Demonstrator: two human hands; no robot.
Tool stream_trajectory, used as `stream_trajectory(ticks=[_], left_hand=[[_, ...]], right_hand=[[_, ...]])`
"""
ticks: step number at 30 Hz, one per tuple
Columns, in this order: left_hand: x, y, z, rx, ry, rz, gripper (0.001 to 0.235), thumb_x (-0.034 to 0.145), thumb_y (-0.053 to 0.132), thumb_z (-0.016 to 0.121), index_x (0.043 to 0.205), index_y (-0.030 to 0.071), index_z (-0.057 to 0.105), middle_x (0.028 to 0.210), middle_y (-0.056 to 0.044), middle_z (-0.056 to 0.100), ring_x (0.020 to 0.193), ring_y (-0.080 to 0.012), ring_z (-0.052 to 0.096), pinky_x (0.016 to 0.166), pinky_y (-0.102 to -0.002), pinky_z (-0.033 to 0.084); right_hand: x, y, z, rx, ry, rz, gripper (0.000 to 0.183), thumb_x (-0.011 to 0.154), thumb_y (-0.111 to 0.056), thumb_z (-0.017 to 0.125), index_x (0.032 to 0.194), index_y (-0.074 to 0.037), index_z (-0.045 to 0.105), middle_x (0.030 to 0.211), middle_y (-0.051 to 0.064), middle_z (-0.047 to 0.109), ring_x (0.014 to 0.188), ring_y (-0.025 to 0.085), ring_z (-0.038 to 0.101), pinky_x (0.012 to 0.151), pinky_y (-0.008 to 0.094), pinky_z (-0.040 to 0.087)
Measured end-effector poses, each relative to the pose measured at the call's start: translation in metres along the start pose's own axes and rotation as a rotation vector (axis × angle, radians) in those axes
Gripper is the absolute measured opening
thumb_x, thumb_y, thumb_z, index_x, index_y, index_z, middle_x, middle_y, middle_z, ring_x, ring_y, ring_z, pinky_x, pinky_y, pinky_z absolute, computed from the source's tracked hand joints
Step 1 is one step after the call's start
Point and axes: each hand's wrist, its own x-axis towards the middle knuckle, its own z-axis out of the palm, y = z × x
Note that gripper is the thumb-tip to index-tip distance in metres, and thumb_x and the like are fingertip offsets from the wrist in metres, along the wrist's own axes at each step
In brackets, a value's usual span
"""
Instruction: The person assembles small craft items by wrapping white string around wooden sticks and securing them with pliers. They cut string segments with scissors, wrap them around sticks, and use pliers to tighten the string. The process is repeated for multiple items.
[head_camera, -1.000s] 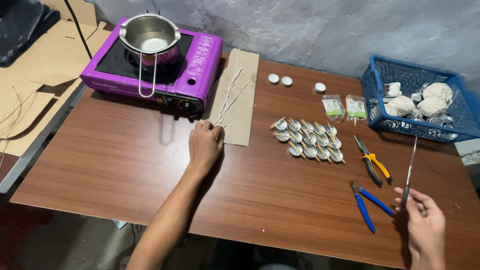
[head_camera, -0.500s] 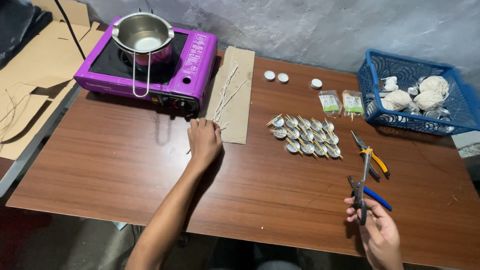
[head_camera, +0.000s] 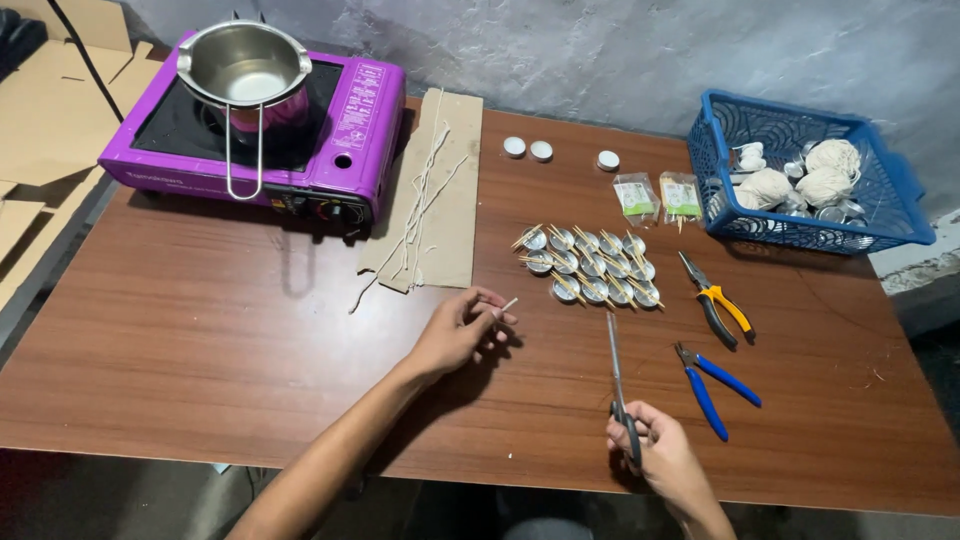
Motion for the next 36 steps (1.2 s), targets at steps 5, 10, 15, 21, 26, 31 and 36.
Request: stream_trajectory(ticks=[5, 10, 15, 21, 26, 31, 36], left_hand=[[0.012, -0.033, 0.002, -0.284, -0.181, -0.056, 0.017, 0.099, 0.004, 0.06, 0.114, -0.004, 0.057, 0.111, -0.023, 0.076, 0.081, -0.0226, 0.075, 0.075, -0.033, 0.064], [-0.003, -0.012, 0.009, -0.375, -0.12, -0.127, 0.009, 0.097, -0.004, 0.062, 0.105, -0.008, 0.063, 0.1, -0.026, 0.076, 0.083, -0.0303, 0.076, 0.076, -0.043, 0.067], [-0.002, -0.017, 0.012, -0.412, -0.128, -0.15, 0.007, 0.098, -0.007, 0.059, 0.099, -0.011, 0.065, 0.092, -0.029, 0.074, 0.081, -0.0332, 0.076, 0.077, -0.049, 0.068], [-0.006, -0.014, 0.014, -0.318, -0.161, -0.099, 0.014, 0.1, 0.002, 0.061, 0.09, -0.006, 0.068, 0.089, -0.021, 0.075, 0.079, -0.0219, 0.075, 0.079, -0.027, 0.065], [-0.003, -0.023, 0.016, -0.288, -0.144, -0.098, 0.01, 0.095, 0.003, 0.069, 0.094, -0.007, 0.072, 0.091, -0.021, 0.077, 0.078, -0.0194, 0.075, 0.076, -0.024, 0.064], [-0.005, -0.022, 0.02, -0.349, -0.122, -0.137, 0.009, 0.093, 0.0, 0.07, 0.095, -0.01, 0.071, 0.089, -0.024, 0.076, 0.078, -0.0249, 0.076, 0.077, -0.029, 0.066], [-0.004, -0.024, 0.021, -0.324, -0.12, -0.144, 0.011, 0.093, 0.002, 0.07, 0.096, -0.009, 0.071, 0.089, -0.023, 0.076, 0.078, -0.025, 0.076, 0.078, -0.028, 0.065]], right_hand=[[0.017, 0.013, 0.019, -0.147, -0.298, -0.032, 0.03, 0.087, -0.022, 0.084, 0.083, -0.006, 0.059, 0.063, 0.001, 0.054, 0.053, 0.011, 0.041, 0.048, 0.025, 0.027], [0.013, 0.0, 0.046, -0.203, -0.269, 0.053, 0.026, 0.087, -0.016, 0.086, 0.082, -0.006, 0.062, 0.062, 0.004, 0.059, 0.05, 0.012, 0.042, 0.047, 0.027, 0.028], [0.012, -0.012, 0.056, -0.316, -0.192, 0.011, 0.027, 0.085, -0.017, 0.089, 0.078, -0.006, 0.065, 0.057, 0.003, 0.057, 0.048, 0.011, 0.04, 0.047, 0.026, 0.03], [0.012, -0.015, 0.061, -0.416, -0.163, -0.044, 0.029, 0.083, -0.019, 0.09, 0.074, -0.007, 0.065, 0.056, 0.003, 0.06, 0.052, 0.01, 0.045, 0.051, 0.026, 0.036], [0.018, -0.008, 0.06, -0.391, -0.121, -0.016, 0.027, 0.081, -0.016, 0.091, 0.074, -0.006, 0.067, 0.059, 0.009, 0.069, 0.053, 0.012, 0.055, 0.051, 0.026, 0.041], [0.011, -0.016, 0.064, -0.399, -0.119, -0.002, 0.028, 0.083, -0.017, 0.091, 0.073, -0.006, 0.067, 0.056, 0.006, 0.066, 0.05, 0.011, 0.049, 0.049, 0.026, 0.037], [0.009, -0.019, 0.065, -0.37, -0.131, 0.018, 0.029, 0.085, -0.016, 0.09, 0.073, -0.006, 0.066, 0.054, 0.005, 0.063, 0.047, 0.011, 0.046, 0.046, 0.026, 0.034]])
